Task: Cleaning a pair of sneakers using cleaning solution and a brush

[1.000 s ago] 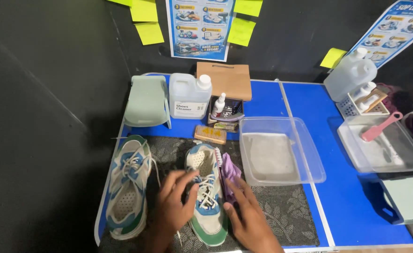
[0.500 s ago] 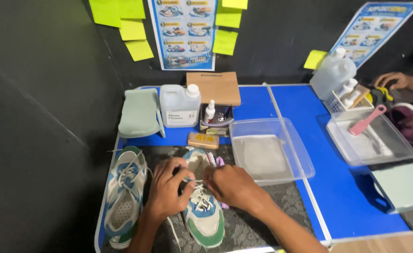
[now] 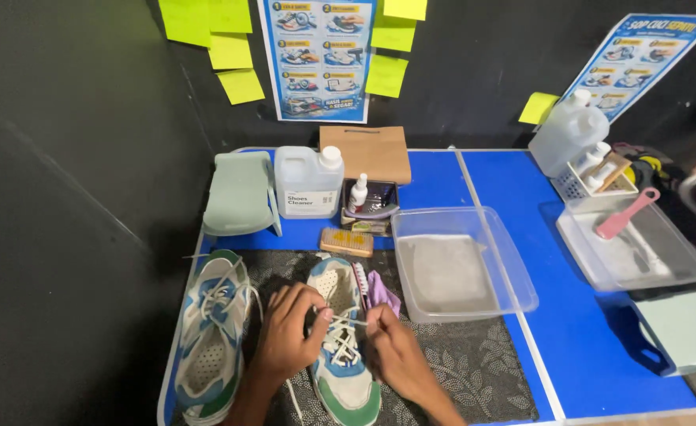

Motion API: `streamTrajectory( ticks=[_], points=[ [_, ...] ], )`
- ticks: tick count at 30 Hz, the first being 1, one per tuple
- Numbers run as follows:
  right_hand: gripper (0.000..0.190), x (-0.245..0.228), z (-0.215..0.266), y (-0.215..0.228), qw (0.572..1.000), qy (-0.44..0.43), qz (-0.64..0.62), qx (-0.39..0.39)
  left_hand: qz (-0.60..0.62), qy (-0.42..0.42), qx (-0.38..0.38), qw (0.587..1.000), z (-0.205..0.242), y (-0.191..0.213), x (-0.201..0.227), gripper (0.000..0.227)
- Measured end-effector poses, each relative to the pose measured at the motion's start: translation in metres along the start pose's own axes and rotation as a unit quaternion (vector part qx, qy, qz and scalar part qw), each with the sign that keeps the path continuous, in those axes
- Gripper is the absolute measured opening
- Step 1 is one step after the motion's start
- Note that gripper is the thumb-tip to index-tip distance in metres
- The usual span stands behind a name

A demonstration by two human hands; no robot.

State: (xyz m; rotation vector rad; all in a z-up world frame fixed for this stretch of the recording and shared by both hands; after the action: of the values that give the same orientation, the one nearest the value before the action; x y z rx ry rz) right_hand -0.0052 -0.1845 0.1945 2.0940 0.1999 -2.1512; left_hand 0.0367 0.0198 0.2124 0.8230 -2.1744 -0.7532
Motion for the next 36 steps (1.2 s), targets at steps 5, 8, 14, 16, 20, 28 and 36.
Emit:
streamTrajectory(
  ticks=[5, 8, 14, 16, 20, 28, 36],
  points=[
    [0.017, 0.006, -0.001, -0.008, 0.975, -0.117, -0.191, 0.008, 0.159, 0.088, 0.016, 0.983, 0.014, -0.007, -0.01, 0.023],
    [0.034, 0.02, -0.005, -0.01, 0.999, 0.05, -0.019, 0.004, 0.236, 0.176, 0.071, 0.953, 0.02, -0.003, -0.001, 0.016],
    [0.04, 0.03, -0.012, -0.012, 0.99, 0.109, -0.072, 0.048, 0.399, 0.265, 0.11, 0.871, 0.023, 0.019, 0.004, 0.013],
    [0.038, 0.031, -0.011, -0.015, 0.99, 0.108, -0.062, 0.064, 0.27, 0.241, 0.029, 0.932, 0.011, 0.025, 0.01, 0.021],
    [0.034, 0.03, -0.013, -0.016, 0.986, 0.145, -0.045, 0.074, -0.002, 0.263, -0.142, 0.954, -0.006, 0.009, 0.02, 0.039],
    [0.036, 0.023, -0.009, -0.019, 0.981, 0.139, 0.037, 0.13, 0.313, 0.331, -0.083, 0.887, 0.014, -0.003, 0.007, 0.029],
    [0.039, 0.031, -0.005, -0.022, 0.953, 0.124, 0.119, 0.248, 0.576, 0.409, 0.085, 0.702, 0.042, -0.019, -0.014, 0.032]
  ],
)
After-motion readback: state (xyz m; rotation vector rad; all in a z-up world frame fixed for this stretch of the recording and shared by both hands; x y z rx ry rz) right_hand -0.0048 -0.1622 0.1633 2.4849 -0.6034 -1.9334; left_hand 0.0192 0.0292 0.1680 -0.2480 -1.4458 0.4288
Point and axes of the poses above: each hand's wrist, its own z-axis away from the middle knuckle, its own y-axis out of the back of the hand, x = y × z, the point moved 2 cm from there along -z, towards the middle knuckle, and after that the axes turned 12 degrees about -z, right-handed, at the moved point
